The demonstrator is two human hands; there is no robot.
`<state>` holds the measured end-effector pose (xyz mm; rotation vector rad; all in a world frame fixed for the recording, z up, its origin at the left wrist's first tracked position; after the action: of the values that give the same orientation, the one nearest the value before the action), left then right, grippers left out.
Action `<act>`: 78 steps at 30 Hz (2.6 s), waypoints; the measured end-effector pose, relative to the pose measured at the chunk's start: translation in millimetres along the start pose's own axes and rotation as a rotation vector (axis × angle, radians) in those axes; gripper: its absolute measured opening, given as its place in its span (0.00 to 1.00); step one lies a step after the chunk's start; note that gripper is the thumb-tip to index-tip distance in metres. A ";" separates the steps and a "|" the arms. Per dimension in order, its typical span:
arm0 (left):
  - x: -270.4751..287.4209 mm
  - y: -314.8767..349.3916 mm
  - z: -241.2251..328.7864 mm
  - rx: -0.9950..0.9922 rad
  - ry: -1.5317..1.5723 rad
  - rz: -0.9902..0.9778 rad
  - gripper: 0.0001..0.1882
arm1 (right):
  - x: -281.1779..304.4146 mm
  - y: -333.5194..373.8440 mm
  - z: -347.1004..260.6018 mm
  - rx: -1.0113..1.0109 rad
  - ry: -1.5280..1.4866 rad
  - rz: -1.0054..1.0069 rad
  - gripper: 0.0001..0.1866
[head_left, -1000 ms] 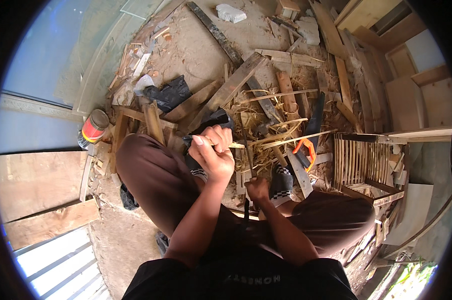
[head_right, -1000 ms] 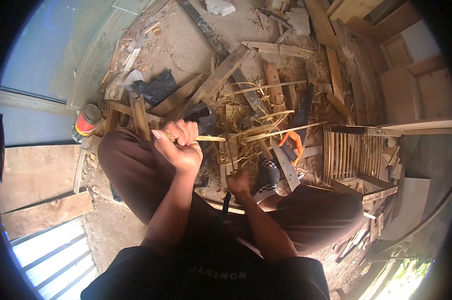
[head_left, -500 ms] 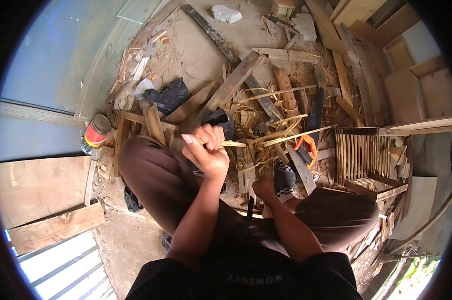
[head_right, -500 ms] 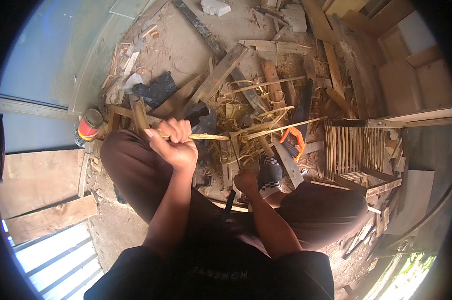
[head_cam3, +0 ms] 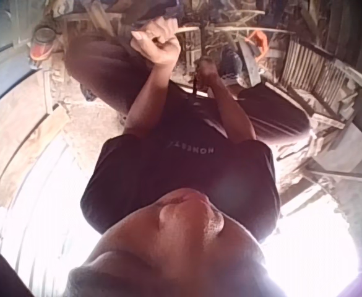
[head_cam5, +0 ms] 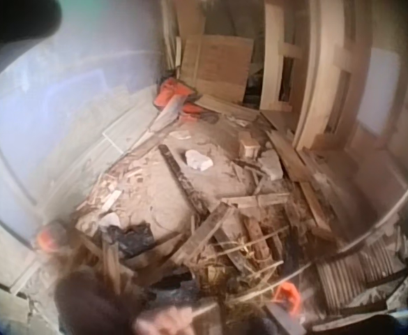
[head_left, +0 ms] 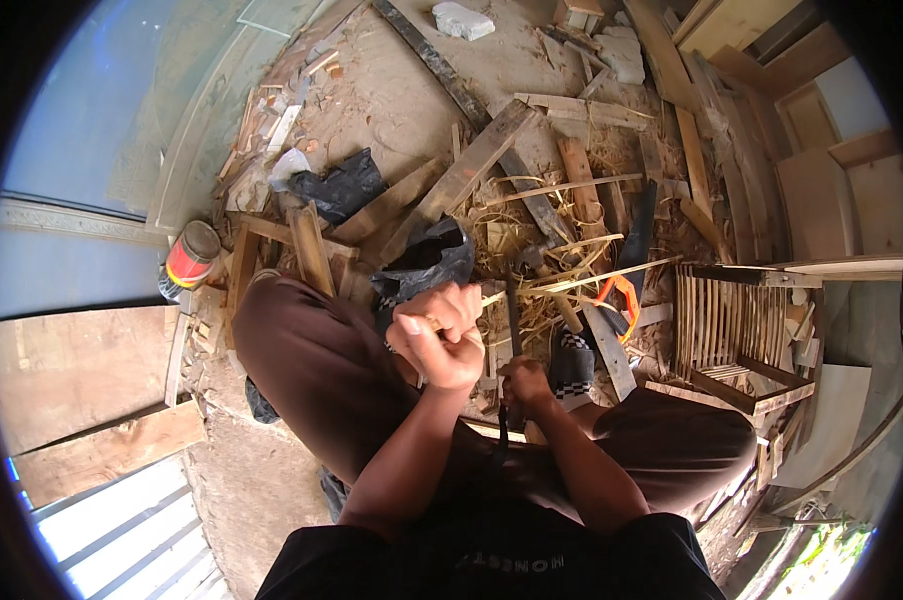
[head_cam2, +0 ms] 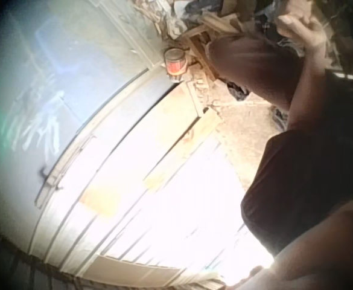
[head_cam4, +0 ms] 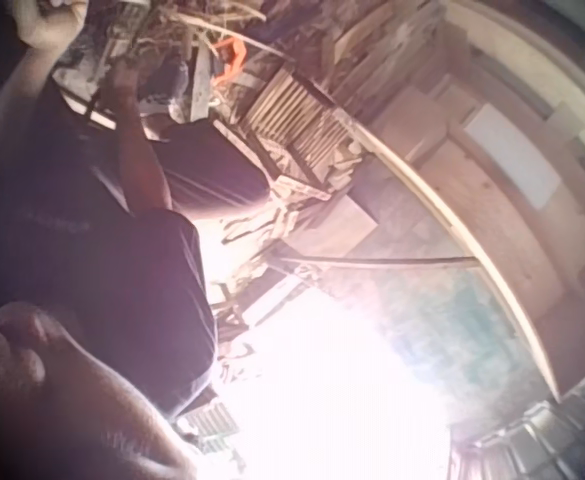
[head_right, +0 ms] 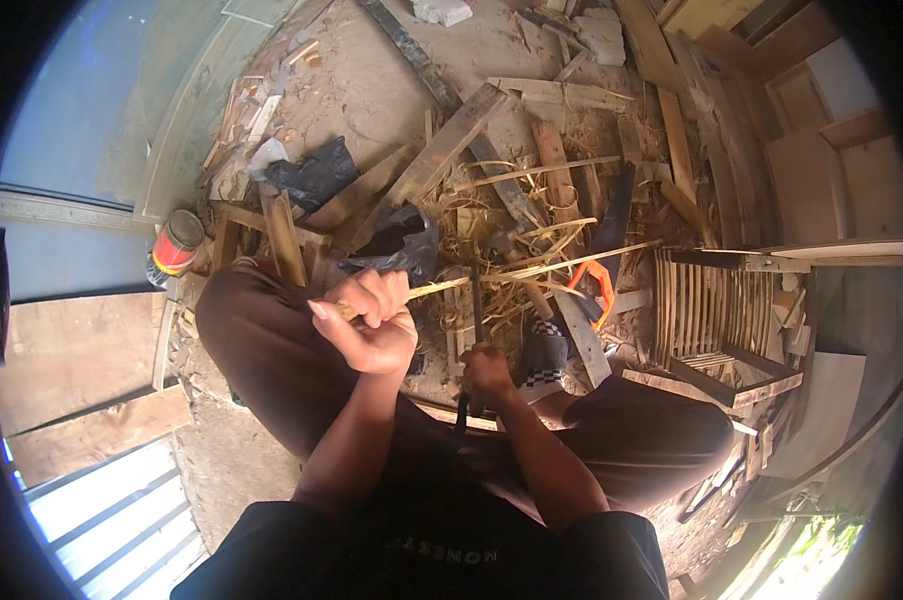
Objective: The person sits on the floor and uses a knife to shave thin strips from a small piece of wood. They repeatedly scrape the blade along the wood to produce fine shavings.
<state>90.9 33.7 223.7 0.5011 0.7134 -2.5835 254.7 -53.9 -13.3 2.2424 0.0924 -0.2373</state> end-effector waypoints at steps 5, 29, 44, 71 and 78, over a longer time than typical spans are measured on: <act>8.5 2.4 -9.7 0.110 0.000 0.127 0.29 | -14.6 11.1 -47.1 0.071 0.247 0.091 0.09; 31.4 -0.5 19.7 0.013 -0.089 0.280 0.30 | -23.8 73.6 -71.7 0.362 0.713 -0.068 0.13; 37.0 -15.7 10.9 0.028 -0.106 0.355 0.31 | 3.4 54.9 -48.1 0.239 0.753 -0.055 0.15; 29.9 -12.2 39.9 -0.038 -0.107 0.091 0.28 | -65.6 140.8 -125.4 0.396 0.346 -0.220 0.25; 21.5 -1.5 45.2 0.076 -0.029 0.019 0.31 | -76.2 171.4 -114.8 0.716 0.307 -0.325 0.30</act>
<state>61.7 3.9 251.2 0.4904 0.5995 -2.6023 221.3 -71.8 203.3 2.9581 0.6248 -0.1008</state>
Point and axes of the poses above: each hand's wrist, its own y-axis away from the middle knuckle, its own x-axis out of the back of the hand, z = x × y, the point moved 1 cm from there along -y, towards the middle knuckle, and after that the axes turned 14 degrees about -y, right-handed, at the moved point
